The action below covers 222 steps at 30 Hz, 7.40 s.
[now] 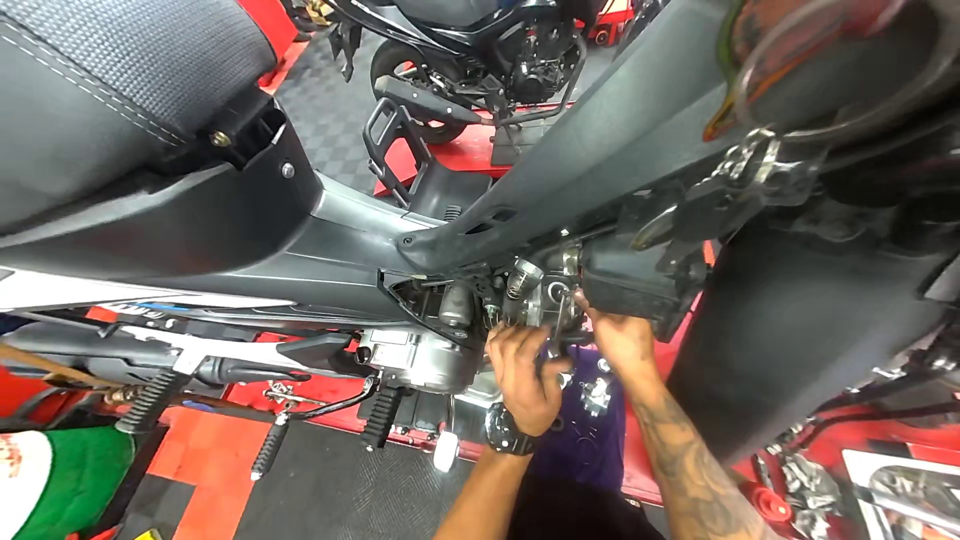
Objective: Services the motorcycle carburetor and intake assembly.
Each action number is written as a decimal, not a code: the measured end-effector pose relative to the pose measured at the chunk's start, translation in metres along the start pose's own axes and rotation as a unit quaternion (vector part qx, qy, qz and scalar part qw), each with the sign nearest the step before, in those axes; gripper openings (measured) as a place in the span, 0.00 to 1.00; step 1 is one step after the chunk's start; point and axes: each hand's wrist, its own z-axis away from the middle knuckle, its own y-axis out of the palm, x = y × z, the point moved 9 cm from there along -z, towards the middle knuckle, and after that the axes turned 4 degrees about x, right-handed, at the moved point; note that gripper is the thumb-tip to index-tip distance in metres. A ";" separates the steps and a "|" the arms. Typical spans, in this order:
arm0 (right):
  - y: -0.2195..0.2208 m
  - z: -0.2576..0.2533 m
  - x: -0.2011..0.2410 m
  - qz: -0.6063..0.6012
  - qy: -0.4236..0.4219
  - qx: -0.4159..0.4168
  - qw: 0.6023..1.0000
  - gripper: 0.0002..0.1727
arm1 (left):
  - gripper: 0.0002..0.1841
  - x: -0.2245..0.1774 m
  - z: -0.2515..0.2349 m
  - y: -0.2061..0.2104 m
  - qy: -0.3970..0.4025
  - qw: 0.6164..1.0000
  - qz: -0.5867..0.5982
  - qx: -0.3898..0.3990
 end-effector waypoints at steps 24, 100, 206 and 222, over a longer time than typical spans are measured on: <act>0.011 -0.001 0.022 0.017 0.015 0.064 0.998 0.12 | 0.18 -0.033 0.001 -0.052 0.033 0.994 0.091 0.053; 0.034 -0.016 0.023 0.106 0.043 0.175 0.978 0.11 | 0.19 -0.069 0.031 -0.111 -0.147 0.933 0.328 0.030; -0.003 0.002 -0.005 -0.093 0.001 -0.010 0.996 0.19 | 0.12 -0.062 -0.042 0.005 0.143 0.902 -0.255 0.318; 0.002 0.016 -0.001 -0.188 0.033 0.008 0.982 0.08 | 0.12 -0.080 -0.019 0.017 0.119 0.888 -0.255 0.364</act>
